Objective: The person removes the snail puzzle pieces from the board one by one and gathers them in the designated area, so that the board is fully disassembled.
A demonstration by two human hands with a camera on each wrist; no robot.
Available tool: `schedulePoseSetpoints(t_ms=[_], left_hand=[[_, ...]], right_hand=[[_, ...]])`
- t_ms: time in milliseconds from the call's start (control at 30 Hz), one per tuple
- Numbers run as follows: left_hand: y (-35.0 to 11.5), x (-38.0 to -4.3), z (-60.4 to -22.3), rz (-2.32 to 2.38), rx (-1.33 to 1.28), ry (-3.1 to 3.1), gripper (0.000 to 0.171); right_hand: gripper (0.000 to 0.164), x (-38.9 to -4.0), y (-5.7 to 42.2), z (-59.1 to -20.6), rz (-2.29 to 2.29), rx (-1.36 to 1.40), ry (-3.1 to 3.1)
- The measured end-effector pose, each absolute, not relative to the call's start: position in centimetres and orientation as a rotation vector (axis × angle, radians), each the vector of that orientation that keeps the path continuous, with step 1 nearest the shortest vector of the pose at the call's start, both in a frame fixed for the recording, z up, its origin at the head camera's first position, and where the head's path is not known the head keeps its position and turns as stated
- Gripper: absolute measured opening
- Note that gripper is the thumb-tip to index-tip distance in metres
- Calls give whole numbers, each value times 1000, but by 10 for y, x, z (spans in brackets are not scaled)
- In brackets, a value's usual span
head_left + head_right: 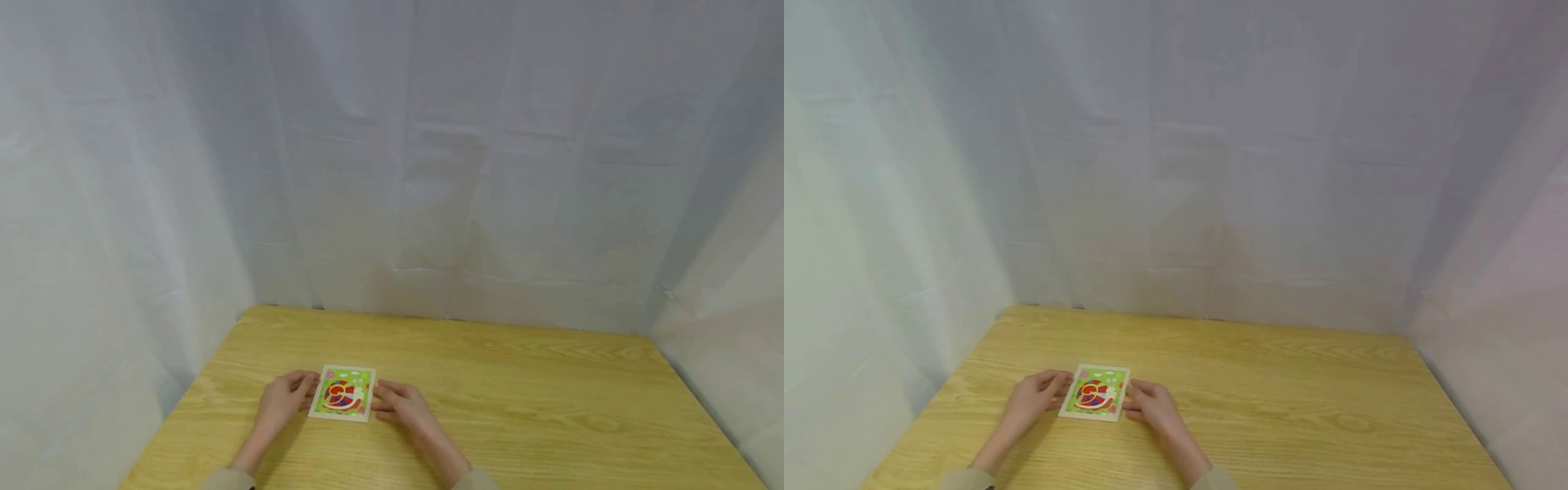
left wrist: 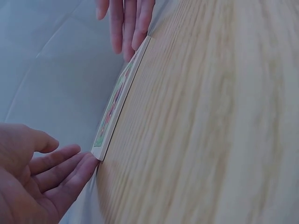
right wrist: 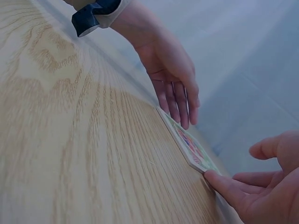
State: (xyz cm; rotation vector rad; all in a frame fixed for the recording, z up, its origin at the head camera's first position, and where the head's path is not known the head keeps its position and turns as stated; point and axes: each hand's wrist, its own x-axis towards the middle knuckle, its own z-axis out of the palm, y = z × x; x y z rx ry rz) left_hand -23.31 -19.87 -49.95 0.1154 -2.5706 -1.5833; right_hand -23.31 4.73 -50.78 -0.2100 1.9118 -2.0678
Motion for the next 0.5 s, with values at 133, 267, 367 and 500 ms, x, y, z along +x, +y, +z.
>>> schedulePoseSetpoints(t_ms=[133,267,367,500], left_hand=[[-193,-233,-501,-1597,116,-2563,25],[-189,-234,-502,-1612,106,-2551,24],[-187,-234,-503,-1624,100,-2550,24],[-183,-235,-503,-1629,85,-2555,24]], right_hand=[[52,-231,53,-505,-2042,-220,1937],[51,-231,58,-504,-2027,-227,1961],[52,-231,61,-504,-2032,-230,1964],[52,-230,66,-505,-2033,-229,1966]])
